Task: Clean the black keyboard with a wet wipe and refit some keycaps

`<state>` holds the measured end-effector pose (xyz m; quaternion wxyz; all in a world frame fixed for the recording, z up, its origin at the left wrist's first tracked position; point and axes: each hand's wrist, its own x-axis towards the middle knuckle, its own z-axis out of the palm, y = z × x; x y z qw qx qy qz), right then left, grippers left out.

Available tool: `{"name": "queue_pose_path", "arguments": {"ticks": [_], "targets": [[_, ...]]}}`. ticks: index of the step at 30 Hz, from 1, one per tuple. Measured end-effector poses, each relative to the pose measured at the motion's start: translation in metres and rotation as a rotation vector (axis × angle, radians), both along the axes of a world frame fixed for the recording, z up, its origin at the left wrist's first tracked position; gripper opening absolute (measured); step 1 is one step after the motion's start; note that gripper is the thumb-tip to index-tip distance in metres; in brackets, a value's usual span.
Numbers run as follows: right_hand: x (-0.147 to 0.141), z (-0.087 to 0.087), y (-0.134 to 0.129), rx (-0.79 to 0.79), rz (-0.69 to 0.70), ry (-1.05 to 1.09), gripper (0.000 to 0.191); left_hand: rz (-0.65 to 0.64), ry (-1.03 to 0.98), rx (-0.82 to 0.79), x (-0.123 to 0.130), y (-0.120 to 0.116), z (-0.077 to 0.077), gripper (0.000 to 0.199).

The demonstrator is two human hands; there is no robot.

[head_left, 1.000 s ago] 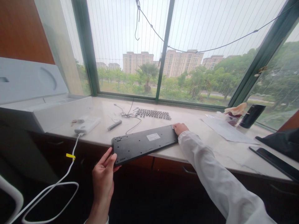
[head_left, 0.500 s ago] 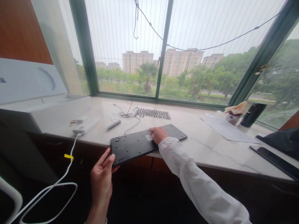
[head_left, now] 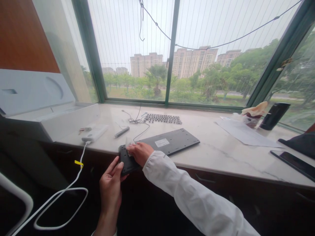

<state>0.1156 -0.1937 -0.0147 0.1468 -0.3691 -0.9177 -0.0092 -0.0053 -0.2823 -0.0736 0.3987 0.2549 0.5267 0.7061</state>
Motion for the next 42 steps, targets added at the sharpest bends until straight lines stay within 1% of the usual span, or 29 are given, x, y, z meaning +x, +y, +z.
{"name": "queue_pose_path", "arguments": {"ticks": [2,6,8,10,13,15,17,20,23,26,29,31,34,36,39,42], "targets": [[0.036,0.002,0.015,-0.031,-0.171,-0.016,0.028,0.020,-0.004,-0.004,0.002,0.000,0.001,0.055],[0.127,0.008,0.044,-0.079,-0.541,-0.038,0.035,0.011,-0.031,0.020,0.002,0.001,0.002,0.053],[0.172,0.008,0.051,-0.088,-0.687,-0.042,0.037,0.008,-0.041,0.026,0.002,0.001,0.002,0.052],[0.210,0.007,0.053,-0.089,-0.803,-0.040,0.039,0.004,-0.040,0.030,0.001,0.001,0.001,0.050],[0.249,0.001,0.045,-0.083,-0.915,-0.034,0.040,-0.007,-0.030,0.041,0.002,0.000,0.000,0.049],[0.262,-0.003,0.037,-0.079,-0.943,-0.033,0.040,-0.009,-0.030,0.045,0.002,0.000,-0.001,0.049],[0.268,-0.006,0.027,-0.076,-0.956,-0.037,0.039,-0.009,-0.039,0.045,0.002,0.000,-0.001,0.049],[0.266,-0.008,0.010,-0.068,-0.991,-0.046,0.038,-0.011,-0.044,0.045,0.003,0.000,-0.001,0.049],[0.253,-0.007,-0.007,-0.049,-1.059,-0.053,0.037,-0.006,-0.039,0.049,0.004,0.000,-0.001,0.049],[0.229,-0.007,-0.021,-0.012,-1.102,-0.057,0.038,0.001,-0.040,0.049,0.006,-0.001,-0.001,0.048],[0.199,-0.010,-0.033,0.037,-1.054,-0.059,0.034,0.001,-0.031,0.047,0.005,-0.002,-0.001,0.048],[0.178,-0.012,-0.040,0.087,-0.977,-0.057,0.031,-0.001,-0.020,0.046,0.005,-0.002,-0.001,0.049],[0.148,-0.015,-0.048,0.194,-0.804,-0.037,0.032,-0.005,-0.015,0.042,0.004,-0.002,-0.001,0.050],[0.127,-0.017,-0.052,0.229,-0.689,0.004,0.033,-0.008,-0.016,0.042,0.004,-0.002,0.000,0.050],[0.094,-0.019,-0.055,0.218,-0.512,0.098,0.031,-0.012,-0.011,0.039,0.005,-0.003,0.001,0.050],[0.060,-0.022,-0.058,0.179,-0.275,0.169,0.030,-0.018,-0.005,0.031,0.004,-0.004,0.001,0.051]]}}
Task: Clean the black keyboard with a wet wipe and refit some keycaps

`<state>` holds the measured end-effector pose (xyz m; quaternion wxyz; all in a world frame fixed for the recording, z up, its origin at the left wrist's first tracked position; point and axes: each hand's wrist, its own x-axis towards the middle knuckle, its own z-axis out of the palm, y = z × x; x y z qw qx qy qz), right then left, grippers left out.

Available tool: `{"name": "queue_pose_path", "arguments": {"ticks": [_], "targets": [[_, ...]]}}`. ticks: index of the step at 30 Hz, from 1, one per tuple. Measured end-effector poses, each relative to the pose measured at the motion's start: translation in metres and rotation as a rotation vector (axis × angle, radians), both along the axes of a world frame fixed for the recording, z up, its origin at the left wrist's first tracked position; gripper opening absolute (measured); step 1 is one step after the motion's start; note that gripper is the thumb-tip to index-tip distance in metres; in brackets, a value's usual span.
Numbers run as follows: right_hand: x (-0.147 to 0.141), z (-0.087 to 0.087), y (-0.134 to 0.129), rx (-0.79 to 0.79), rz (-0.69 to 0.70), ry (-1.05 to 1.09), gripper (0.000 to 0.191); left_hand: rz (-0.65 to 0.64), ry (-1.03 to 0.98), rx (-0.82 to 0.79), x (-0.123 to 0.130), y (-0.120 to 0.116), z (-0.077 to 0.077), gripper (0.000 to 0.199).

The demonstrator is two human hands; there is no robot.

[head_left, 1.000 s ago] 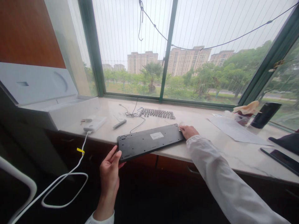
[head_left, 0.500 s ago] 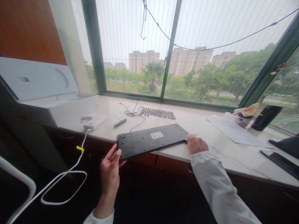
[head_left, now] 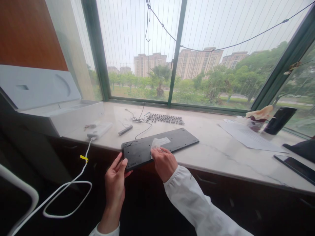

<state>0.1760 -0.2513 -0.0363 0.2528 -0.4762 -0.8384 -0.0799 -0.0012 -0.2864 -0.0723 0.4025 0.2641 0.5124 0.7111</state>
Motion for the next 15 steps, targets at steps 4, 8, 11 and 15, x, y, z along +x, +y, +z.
{"name": "queue_pose_path", "arguments": {"ticks": [4,8,11,15], "targets": [[-0.037,0.005,0.002,-0.014,0.269,0.036,0.024,-0.051,-0.028,0.000,-0.002,-0.003,0.001,0.054],[-0.064,0.023,0.017,-0.095,0.320,-0.081,0.022,-0.098,-0.106,0.031,-0.002,-0.005,0.001,0.047],[-0.084,0.036,0.036,-0.119,0.314,-0.206,0.026,-0.102,-0.216,0.049,-0.002,-0.004,-0.001,0.042],[-0.105,0.045,0.054,-0.139,0.308,-0.269,0.028,-0.138,-0.329,0.068,-0.007,-0.003,-0.004,0.045]]}}
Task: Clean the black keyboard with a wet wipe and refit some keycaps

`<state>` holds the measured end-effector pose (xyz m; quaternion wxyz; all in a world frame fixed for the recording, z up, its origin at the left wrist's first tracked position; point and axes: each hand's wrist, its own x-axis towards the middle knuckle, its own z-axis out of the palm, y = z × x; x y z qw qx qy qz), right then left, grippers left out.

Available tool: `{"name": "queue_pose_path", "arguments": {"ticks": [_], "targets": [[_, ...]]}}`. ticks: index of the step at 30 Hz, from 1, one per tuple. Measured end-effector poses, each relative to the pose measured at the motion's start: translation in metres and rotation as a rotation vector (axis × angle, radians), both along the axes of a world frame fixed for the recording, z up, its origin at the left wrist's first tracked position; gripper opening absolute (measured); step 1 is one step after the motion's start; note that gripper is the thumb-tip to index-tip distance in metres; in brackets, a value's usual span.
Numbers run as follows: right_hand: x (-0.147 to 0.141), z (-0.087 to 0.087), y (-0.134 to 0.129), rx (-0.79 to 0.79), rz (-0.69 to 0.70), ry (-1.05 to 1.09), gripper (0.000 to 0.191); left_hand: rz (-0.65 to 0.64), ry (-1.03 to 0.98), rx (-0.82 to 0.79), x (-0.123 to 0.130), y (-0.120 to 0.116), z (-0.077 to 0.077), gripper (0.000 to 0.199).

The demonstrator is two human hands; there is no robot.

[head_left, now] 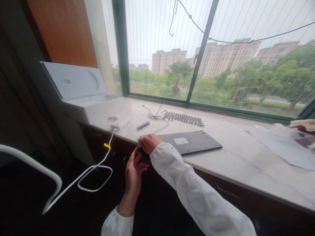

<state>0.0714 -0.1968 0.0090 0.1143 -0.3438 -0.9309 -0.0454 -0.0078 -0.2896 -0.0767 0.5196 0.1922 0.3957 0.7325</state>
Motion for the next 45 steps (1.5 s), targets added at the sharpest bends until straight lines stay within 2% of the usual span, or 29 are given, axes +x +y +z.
{"name": "queue_pose_path", "arguments": {"ticks": [5,12,18,22,25,28,31,35,37,39,40,43,45], "targets": [[0.000,0.005,-0.006,0.014,0.051,-0.054,0.023,-0.068,-0.142,0.021,-0.008,-0.001,0.004,0.052],[0.021,-0.002,-0.049,0.048,0.205,-0.005,0.018,-0.072,-0.250,0.046,-0.012,-0.004,0.005,0.061],[0.057,-0.019,-0.064,0.130,0.379,0.177,0.022,-0.087,-0.221,0.057,-0.011,-0.003,0.005,0.063],[0.082,-0.026,-0.059,0.104,0.382,0.263,0.032,-0.062,-0.144,-0.002,-0.009,-0.002,0.007,0.056],[0.101,-0.029,-0.054,0.087,0.307,0.265,0.033,-0.019,-0.062,-0.035,-0.006,-0.002,0.005,0.052],[0.126,-0.033,-0.045,0.080,0.181,0.249,0.035,0.017,0.076,-0.038,-0.004,-0.003,0.001,0.058],[0.158,-0.036,-0.032,0.071,-0.045,0.225,0.036,0.008,0.161,-0.039,-0.004,-0.005,-0.001,0.063],[0.195,-0.036,-0.021,0.056,-0.385,0.177,0.034,0.016,0.144,-0.060,-0.003,-0.008,0.001,0.060],[0.205,-0.035,-0.022,0.047,-0.550,0.236,0.033,0.026,0.138,-0.066,-0.003,-0.010,0.002,0.057],[0.207,-0.035,-0.031,-0.022,-0.644,0.467,0.032,0.039,0.160,-0.068,-0.003,-0.014,0.003,0.054],[0.206,-0.036,-0.038,-0.100,-0.636,0.651,0.035,0.055,0.183,-0.066,-0.002,-0.017,0.003,0.052],[0.190,-0.034,-0.067,-0.525,-0.414,1.232,0.049,0.153,0.274,-0.041,0.002,-0.028,0.006,0.046],[0.174,-0.031,-0.089,-0.827,-0.289,1.458,0.053,0.208,0.323,-0.011,0.009,-0.037,0.009,0.039]]}}
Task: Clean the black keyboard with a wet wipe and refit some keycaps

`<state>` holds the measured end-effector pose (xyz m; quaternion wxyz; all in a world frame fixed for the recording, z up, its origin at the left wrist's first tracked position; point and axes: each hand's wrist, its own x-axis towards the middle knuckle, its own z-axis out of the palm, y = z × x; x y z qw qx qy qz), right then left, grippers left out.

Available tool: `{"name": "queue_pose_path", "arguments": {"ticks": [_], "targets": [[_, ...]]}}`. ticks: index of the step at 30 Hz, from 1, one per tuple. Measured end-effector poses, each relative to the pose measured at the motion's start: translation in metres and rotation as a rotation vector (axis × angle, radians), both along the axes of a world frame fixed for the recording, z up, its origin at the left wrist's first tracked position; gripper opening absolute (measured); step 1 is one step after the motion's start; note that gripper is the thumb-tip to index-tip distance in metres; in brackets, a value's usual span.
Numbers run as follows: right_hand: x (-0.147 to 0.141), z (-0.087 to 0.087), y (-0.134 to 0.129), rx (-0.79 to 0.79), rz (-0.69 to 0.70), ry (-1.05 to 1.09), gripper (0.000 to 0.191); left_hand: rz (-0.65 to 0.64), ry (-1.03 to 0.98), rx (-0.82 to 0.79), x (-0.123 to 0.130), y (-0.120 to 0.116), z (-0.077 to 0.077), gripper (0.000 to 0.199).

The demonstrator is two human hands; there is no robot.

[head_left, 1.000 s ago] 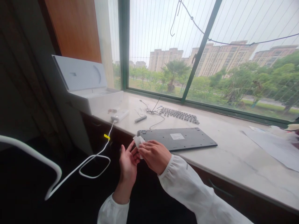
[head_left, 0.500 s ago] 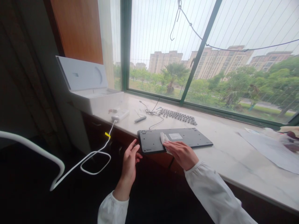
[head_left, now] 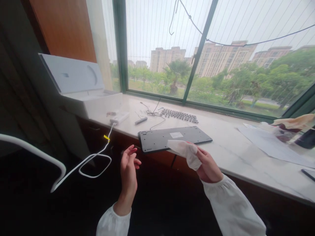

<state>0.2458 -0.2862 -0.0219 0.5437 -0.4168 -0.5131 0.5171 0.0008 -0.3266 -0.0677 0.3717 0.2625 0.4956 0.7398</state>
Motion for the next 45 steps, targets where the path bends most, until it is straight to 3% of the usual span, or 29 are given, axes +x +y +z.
{"name": "queue_pose_path", "arguments": {"ticks": [2,5,9,12,15,18,22,26,29,33,35,40,42,45], "targets": [[-0.015,0.004,-0.019,-0.103,0.108,0.176,0.050,-0.027,0.036,0.026,0.010,-0.010,0.003,0.032],[-0.032,0.006,-0.038,-0.213,0.202,0.310,0.046,-0.200,0.051,0.031,0.029,-0.025,0.004,0.028],[-0.044,-0.002,-0.047,-0.274,0.241,0.347,0.047,-0.380,0.021,0.030,0.048,-0.037,-0.001,0.036],[-0.047,-0.012,-0.050,-0.274,0.263,0.329,0.043,-0.399,0.114,0.019,0.052,-0.041,-0.002,0.039],[-0.048,-0.023,-0.053,-0.225,0.212,0.297,0.038,-0.308,0.318,0.009,0.053,-0.046,0.002,0.030],[-0.050,-0.033,-0.056,-0.136,0.099,0.264,0.036,-0.235,0.647,0.127,0.058,-0.053,0.006,0.023],[-0.054,-0.041,-0.061,-0.131,0.006,0.287,0.037,-0.277,1.088,0.230,0.072,-0.062,0.002,0.039],[-0.053,-0.049,-0.064,-0.224,0.053,0.451,0.045,-0.320,1.257,0.196,0.081,-0.063,-0.003,0.045],[-0.045,-0.059,-0.064,-0.165,0.061,0.345,0.045,-0.427,1.185,0.187,0.081,-0.062,-0.003,0.045],[-0.029,-0.066,-0.067,-0.070,0.105,0.153,0.043,-0.553,0.923,0.217,0.073,-0.060,-0.003,0.044],[-0.021,-0.063,-0.071,-0.044,0.141,0.103,0.042,-0.482,0.835,0.216,0.061,-0.054,-0.002,0.043],[0.001,-0.048,-0.072,0.068,0.017,0.002,0.024,0.056,0.614,-0.051,0.004,-0.018,0.008,0.035],[0.008,-0.040,-0.067,0.181,-0.055,-0.138,0.017,0.093,0.555,-0.128,-0.014,-0.001,0.010,0.039],[0.006,-0.026,-0.053,0.411,-0.240,-0.441,0.009,-0.041,0.462,-0.235,-0.022,0.017,0.009,0.046]]}}
